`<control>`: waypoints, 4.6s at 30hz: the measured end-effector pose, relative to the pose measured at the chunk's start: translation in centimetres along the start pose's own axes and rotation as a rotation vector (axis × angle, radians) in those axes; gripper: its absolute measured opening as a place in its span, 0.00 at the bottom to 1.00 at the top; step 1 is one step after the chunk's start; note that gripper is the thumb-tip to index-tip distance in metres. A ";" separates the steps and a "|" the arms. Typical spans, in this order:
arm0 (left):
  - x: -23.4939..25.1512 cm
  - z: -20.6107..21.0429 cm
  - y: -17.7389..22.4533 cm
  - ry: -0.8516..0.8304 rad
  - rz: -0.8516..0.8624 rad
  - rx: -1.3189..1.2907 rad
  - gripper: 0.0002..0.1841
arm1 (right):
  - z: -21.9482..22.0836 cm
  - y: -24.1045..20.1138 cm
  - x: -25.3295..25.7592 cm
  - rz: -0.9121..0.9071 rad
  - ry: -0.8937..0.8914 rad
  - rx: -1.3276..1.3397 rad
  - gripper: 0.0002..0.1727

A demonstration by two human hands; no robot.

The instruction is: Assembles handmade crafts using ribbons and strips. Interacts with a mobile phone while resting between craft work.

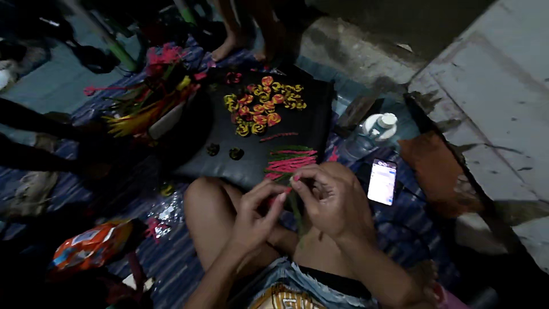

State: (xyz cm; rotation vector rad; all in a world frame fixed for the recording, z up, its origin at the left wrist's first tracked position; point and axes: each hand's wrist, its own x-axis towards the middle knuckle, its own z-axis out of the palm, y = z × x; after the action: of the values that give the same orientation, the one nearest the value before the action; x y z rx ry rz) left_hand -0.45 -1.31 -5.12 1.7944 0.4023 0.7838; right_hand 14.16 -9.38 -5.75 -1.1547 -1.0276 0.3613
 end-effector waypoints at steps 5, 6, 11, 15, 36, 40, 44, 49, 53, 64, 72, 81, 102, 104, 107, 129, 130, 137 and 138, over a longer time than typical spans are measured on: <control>-0.8 -0.2 1.0 -0.059 -0.348 -0.480 0.09 | 0.8 -0.1 -0.3 0.065 -0.033 0.290 0.07; -1.0 -0.3 0.6 -0.039 -0.208 -0.320 0.09 | 1.0 -0.2 -0.5 0.070 -0.011 0.297 0.08; -1.4 -1.8 -0.3 -0.027 0.363 0.584 0.12 | 1.6 -0.8 -1.8 0.108 0.116 0.245 0.07; -1.8 0.0 -0.4 0.090 0.060 0.068 0.11 | 2.0 -0.4 -2.4 -0.059 0.148 0.139 0.08; -1.3 -2.0 0.2 -0.052 0.492 0.726 0.08 | 0.5 -1.8 -1.8 0.135 0.093 0.314 0.07; -1.6 -1.2 -0.2 -0.013 0.164 0.154 0.11 | 1.8 -1.4 -2.3 -0.036 0.161 0.321 0.07; -1.4 -1.4 0.9 -0.332 -0.733 -0.926 0.13 | 1.4 -0.8 -2.5 -0.341 0.126 0.102 0.11; -1.3 -1.9 0.3 -0.007 -0.377 -0.215 0.10 | 1.3 -0.3 -2.4 -0.359 0.125 -0.003 0.08; -1.4 -3.3 -1.3 0.148 -0.044 0.059 0.18 | 1.6 0.0 -2.3 -0.317 0.142 -0.011 0.07; -1.3 -3.2 1.0 -0.161 -0.062 0.151 0.09 | 1.2 -0.4 -2.2 -0.271 0.243 -0.016 0.06; -1.7 -4.0 0.8 -0.240 0.151 0.377 0.07 | 1.1 -0.9 -2.2 -0.044 0.223 0.228 0.08; -1.7 -1.9 0.0 -0.031 0.156 0.209 0.11 | 0.9 -1.3 -2.1 0.054 0.215 0.397 0.07; -0.5 1.6 0.0 0.232 -0.148 -0.174 0.11 | 1.0 -0.7 -2.8 -0.358 0.229 -0.061 0.08; -0.8 2.0 -0.2 0.203 -0.080 -0.090 0.09 | 0.7 -0.6 -2.6 -0.347 0.255 -0.084 0.07; -1.0 2.0 -0.4 0.178 0.033 0.064 0.08 | 0.6 -0.6 -2.6 -0.341 0.278 -0.083 0.07; 0.1 2.2 1.6 -0.186 -0.873 -0.816 0.28 | -1.3 0.3 -2.4 -0.126 0.185 0.155 0.08; 0.1 2.1 1.5 -0.236 -0.931 -0.879 0.28 | -1.3 0.3 -2.5 -0.164 0.188 0.123 0.08; -0.7 2.1 0.5 0.128 -0.399 -0.370 0.14 | -1.2 0.7 -2.3 0.011 0.209 0.230 0.07; -0.7 2.0 0.4 0.162 -0.346 -0.336 0.14 | -1.3 0.9 -2.3 0.063 0.184 0.279 0.08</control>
State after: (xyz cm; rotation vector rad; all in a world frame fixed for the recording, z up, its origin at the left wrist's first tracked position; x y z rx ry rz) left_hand 0.37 -3.34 -5.38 1.3085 0.6296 0.7049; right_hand 14.23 -11.37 -7.63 -0.9503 -0.7547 0.4263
